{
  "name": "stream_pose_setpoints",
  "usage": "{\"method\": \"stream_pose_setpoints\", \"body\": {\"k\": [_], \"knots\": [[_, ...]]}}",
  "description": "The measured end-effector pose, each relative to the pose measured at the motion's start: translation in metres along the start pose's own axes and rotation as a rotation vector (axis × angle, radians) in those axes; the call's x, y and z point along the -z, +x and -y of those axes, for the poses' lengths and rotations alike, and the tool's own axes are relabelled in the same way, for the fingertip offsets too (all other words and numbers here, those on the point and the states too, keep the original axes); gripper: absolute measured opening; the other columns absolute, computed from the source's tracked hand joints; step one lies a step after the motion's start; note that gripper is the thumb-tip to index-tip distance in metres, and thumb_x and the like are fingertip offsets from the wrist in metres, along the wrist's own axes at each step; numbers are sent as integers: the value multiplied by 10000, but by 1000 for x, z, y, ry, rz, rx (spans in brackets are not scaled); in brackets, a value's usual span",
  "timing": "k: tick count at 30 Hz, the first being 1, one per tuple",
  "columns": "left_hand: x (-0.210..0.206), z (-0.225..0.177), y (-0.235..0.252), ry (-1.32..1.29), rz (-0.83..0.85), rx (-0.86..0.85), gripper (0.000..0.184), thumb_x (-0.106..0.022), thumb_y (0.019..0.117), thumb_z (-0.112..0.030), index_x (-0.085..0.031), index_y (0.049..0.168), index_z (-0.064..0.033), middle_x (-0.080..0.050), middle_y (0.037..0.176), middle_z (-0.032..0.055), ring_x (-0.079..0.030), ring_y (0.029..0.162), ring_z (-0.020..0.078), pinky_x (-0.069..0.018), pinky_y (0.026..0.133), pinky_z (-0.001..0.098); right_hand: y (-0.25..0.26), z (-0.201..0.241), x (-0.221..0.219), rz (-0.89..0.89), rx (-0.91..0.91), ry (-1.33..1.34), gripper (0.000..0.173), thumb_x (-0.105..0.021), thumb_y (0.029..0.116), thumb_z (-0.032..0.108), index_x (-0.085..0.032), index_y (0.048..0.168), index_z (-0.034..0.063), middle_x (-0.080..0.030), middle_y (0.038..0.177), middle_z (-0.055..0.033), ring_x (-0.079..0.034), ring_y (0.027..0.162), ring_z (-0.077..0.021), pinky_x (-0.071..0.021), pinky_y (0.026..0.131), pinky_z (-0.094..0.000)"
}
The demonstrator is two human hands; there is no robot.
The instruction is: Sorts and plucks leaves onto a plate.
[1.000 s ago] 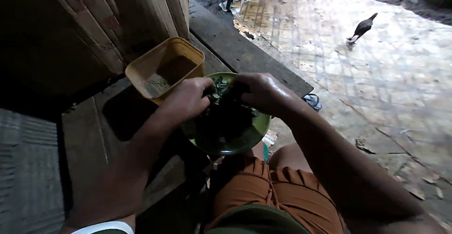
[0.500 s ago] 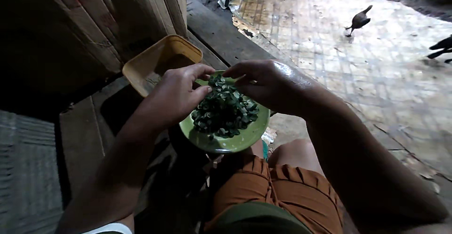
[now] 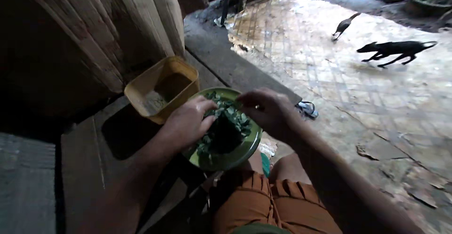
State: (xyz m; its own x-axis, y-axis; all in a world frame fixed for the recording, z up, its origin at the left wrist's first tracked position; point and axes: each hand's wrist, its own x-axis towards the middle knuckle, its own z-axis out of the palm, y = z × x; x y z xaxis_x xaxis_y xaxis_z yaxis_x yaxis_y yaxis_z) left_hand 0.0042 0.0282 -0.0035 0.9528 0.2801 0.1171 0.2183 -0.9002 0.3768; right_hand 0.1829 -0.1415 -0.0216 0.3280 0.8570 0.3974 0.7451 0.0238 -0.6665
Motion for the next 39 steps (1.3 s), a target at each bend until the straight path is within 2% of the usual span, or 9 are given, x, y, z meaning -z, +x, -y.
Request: {"method": "stream_pose_setpoints", "body": {"k": [5,10,14,17,21,25,31,36,39], "knots": [[23,-40,-9,202,218,231,412,-672,993,-376,-671,1184,-10,-706,1043,207,-695,957,414,-527,823,640,-8,5,-1,-46,-38,102,219,-603,987,104,-732,1144,20,-716,1086,-126,-694,976,-148,-573,861,-291],[18,-61,-1,366,502,405,468,-618,1020,-420,-632,1305,-49,-672,1226,204,-648,1149,414,-498,929,627,-16,11,-1,-78,-11,108,210,-589,991,97,-737,1123,27,-714,1076,-133,-697,963,-174,-569,871,-304],[14,-53,-4,301,345,327,295,-565,1051,-231,-683,1240,-36,-695,1194,212,-667,1118,425,-505,909,640,-22,7,0,-125,15,106,202,-591,987,93,-742,1106,29,-713,1037,-121,-691,936,-160,-568,846,-287],[19,-37,-10,141,56,179,219,-604,1018,-153,-725,1134,-12,-719,1079,210,-701,992,409,-533,855,639,-24,5,1,-162,33,106,202,-588,991,96,-745,1098,26,-720,1031,-114,-695,935,-144,-571,844,-273],[25,-21,-12,-71,-193,58,190,-656,991,-150,-721,1114,-20,-720,985,130,-691,851,226,-571,789,457,-24,4,-5,-186,59,118,184,-627,987,134,-757,1073,36,-725,988,-83,-691,901,-109,-570,826,-256],[23,-11,-11,-238,-207,83,256,-714,949,-132,-688,1204,-123,-714,958,23,-677,795,90,-584,733,312,-21,6,-15,-192,47,168,153,-683,957,138,-748,1078,70,-712,975,-22,-675,869,-43,-573,793,-213],[21,-10,-7,-360,-181,96,319,-724,938,-103,-645,1246,-127,-680,850,-8,-639,711,55,-558,672,244,-16,8,-20,-196,37,156,154,-672,959,142,-754,1077,85,-709,982,-15,-671,868,-54,-573,789,-233],[19,-11,-7,-415,-176,53,345,-727,924,-65,-632,1252,-114,-694,865,2,-654,720,51,-564,670,227,-10,14,-23,-103,-14,180,209,-654,986,205,-749,1148,113,-688,1040,-12,-660,918,-84,-563,801,-280],[15,-9,-6,-434,-159,3,348,-713,913,-48,-639,1245,-118,-696,862,-18,-654,720,39,-565,666,214,-5,16,-29,-74,1,268,184,-665,978,220,-742,1099,104,-697,999,10,-663,884,-53,-568,787,-251]]}}
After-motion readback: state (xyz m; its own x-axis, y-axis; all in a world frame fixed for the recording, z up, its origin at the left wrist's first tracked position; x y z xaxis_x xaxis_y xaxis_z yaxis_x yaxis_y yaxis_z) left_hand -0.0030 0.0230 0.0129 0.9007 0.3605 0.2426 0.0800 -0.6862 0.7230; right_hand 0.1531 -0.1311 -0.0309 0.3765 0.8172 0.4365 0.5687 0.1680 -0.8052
